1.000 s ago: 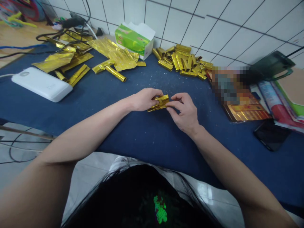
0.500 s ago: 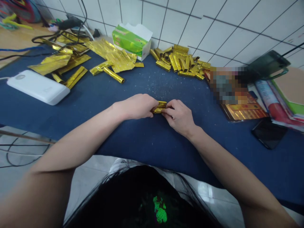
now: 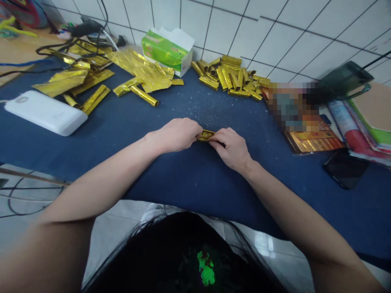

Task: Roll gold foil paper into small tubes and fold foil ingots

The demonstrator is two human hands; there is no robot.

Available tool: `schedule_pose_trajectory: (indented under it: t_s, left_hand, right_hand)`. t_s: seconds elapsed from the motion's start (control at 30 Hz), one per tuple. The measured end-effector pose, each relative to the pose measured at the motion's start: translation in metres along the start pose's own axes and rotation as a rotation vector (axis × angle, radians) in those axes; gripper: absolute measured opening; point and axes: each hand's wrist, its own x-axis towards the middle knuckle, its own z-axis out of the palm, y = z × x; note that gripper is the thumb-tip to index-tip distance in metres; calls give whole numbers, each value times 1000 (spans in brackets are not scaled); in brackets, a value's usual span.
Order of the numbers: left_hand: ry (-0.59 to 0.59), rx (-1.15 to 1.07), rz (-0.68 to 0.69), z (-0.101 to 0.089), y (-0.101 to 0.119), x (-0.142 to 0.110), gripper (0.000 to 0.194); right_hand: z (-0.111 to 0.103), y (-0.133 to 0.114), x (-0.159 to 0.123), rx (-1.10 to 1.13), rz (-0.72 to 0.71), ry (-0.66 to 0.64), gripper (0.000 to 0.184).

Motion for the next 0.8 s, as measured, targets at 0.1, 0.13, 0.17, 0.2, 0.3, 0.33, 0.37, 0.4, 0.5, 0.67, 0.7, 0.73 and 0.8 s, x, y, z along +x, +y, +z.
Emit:
schedule_pose_trajectory:
  t_s: [0.1, 0.13, 0.17, 0.2, 0.3, 0.33, 0.37, 0.4, 0.5, 0.67, 0.7, 0.73, 0.8]
  left_hand:
    - [5, -68, -28, 1, -3, 1, 21]
    - [4, -89, -38, 0, -4, 1, 22]
    - [3, -108, -48, 0, -4, 1, 22]
    - [2, -122, -57, 0, -4, 1, 22]
    - [7, -125, -96, 1, -4, 2, 22]
    - [11, -116, -111, 1, -3, 2, 21]
    - [14, -105, -124, 1, -3, 2, 21]
    - [16, -95, -135, 2, -3, 3, 21]
    - [11, -70, -158, 2, -2, 4, 21]
    - [3, -37, -189, 1, 0, 4, 22]
    - [6, -28, -189, 1, 0, 4, 21]
    - [8, -19, -186, 1, 0, 3, 21]
    - [9, -8, -177, 1, -1, 3, 20]
  right_hand:
    - [-1, -2, 2, 94, 101, 16, 13]
    - [-1, -3, 2, 116, 127, 21, 13]
    - [-1, -3, 2, 132, 145, 23, 13]
    - [-1, -4, 3, 141, 158, 24, 13]
    - [1, -4, 3, 147, 187, 19, 14]
    - [1, -4, 4, 144, 196, 16, 14]
    - [2, -5, 4, 137, 203, 13, 15]
    - [2, -5, 5, 125, 208, 8, 15]
    - [2, -6, 5, 72, 195, -5, 16]
    - [2, -7, 4, -49, 150, -37, 17]
    - [3, -7, 4, -62, 146, -39, 17]
    - [3, -6, 4, -72, 142, -41, 17]
    - [3, -6, 3, -85, 132, -42, 17]
